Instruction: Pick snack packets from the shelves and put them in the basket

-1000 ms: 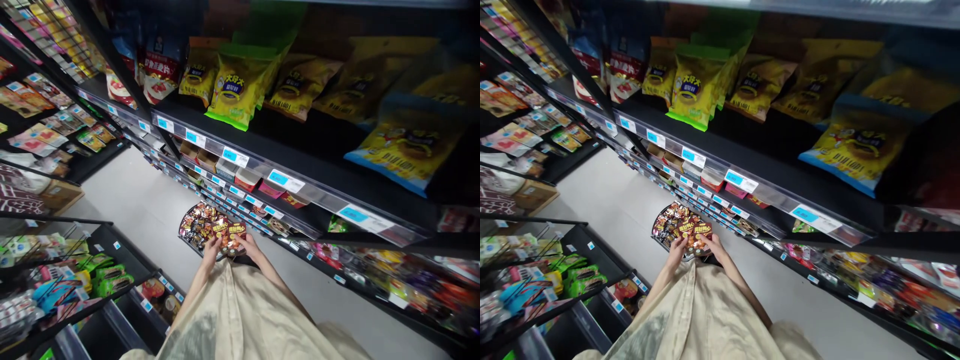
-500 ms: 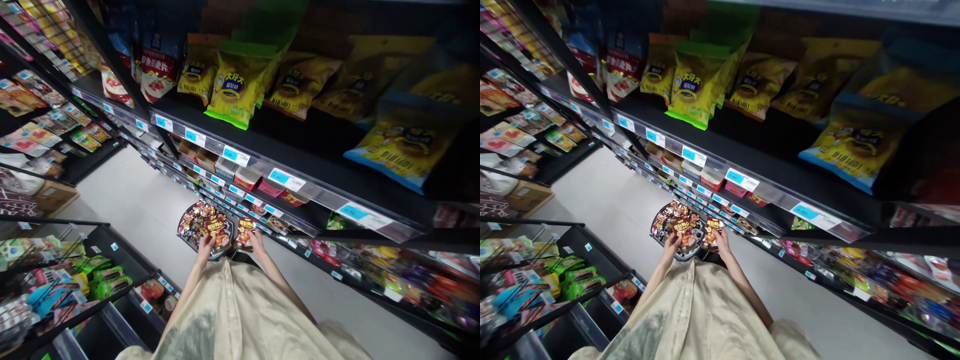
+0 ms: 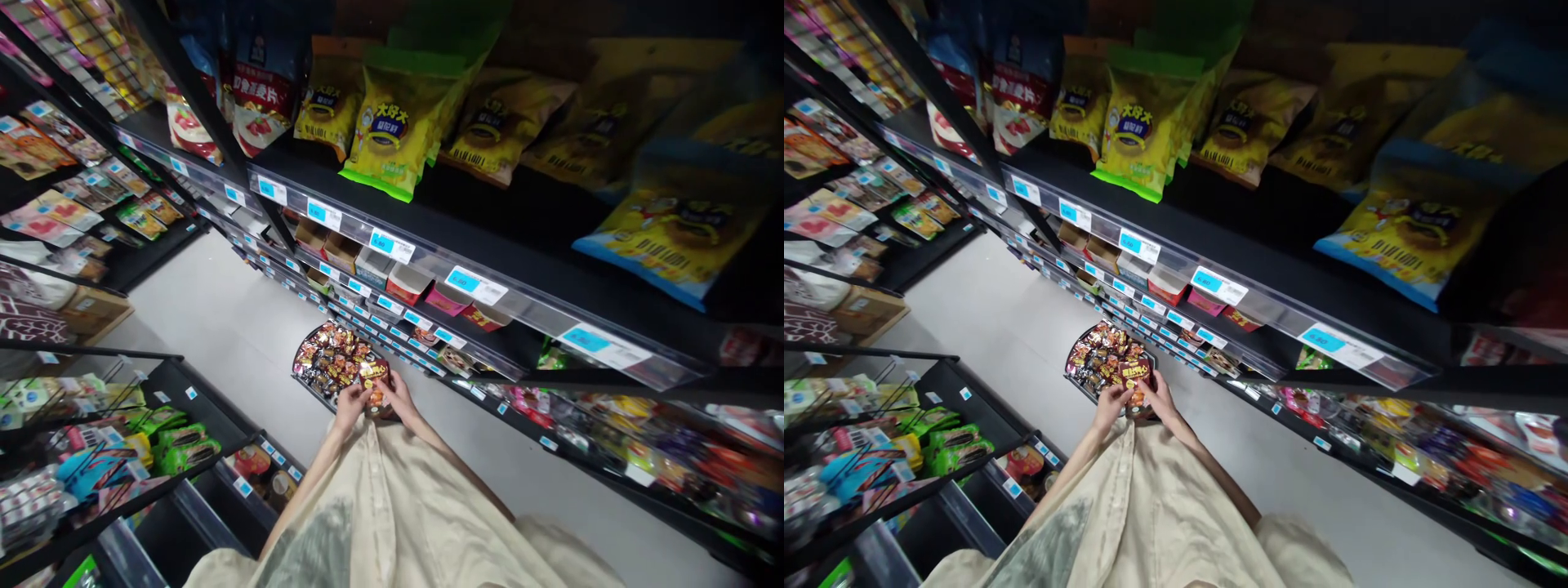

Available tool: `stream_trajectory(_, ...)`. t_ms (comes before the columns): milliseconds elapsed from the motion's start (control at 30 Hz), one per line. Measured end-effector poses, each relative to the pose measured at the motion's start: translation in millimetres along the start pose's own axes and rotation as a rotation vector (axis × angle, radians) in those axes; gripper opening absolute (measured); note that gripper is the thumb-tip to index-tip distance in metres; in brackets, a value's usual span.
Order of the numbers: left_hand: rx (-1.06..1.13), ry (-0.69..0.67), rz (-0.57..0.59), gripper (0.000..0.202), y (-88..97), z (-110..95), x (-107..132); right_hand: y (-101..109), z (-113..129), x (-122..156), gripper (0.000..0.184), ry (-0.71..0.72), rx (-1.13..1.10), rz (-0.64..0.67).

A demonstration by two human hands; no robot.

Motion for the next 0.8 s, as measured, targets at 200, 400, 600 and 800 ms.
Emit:
stream_trajectory(200,-0.037,0.009,-0.141,0.035,8.2,-0.2,-1.0,1.2,-1.0,-4.0,0.063,-0.014,-0.059,-0.024)
stream_trajectory(400,-0.111,0.018,-0.223,0.032,19.7,-7.2,0.8,6.4,-0.3,-4.8,0.058,0.011,-0.043,-0.053)
stream_trajectory(600,-0.101,0.008,-0.358,0.033,37.8,-10.2,2.9,27.3,-5.9,-12.6,0.055,0.077,-0.065,-0.223)
stream_trajectory(800,0.023,0.038,-0.365,0.036,48.7,-6.7,-0.4,58.8,-5.5,-17.4,0.053,0.135,-0.086,-0.427)
Point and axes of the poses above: each hand's wrist, its own x-axis away from the middle knuckle, its own y-axis out of the back of the hand, z = x × y, the point moved 6 cm from there along -x, towards the middle knuckle, and after that the axes turned 12 degrees about -x, right-handed, at the moved point
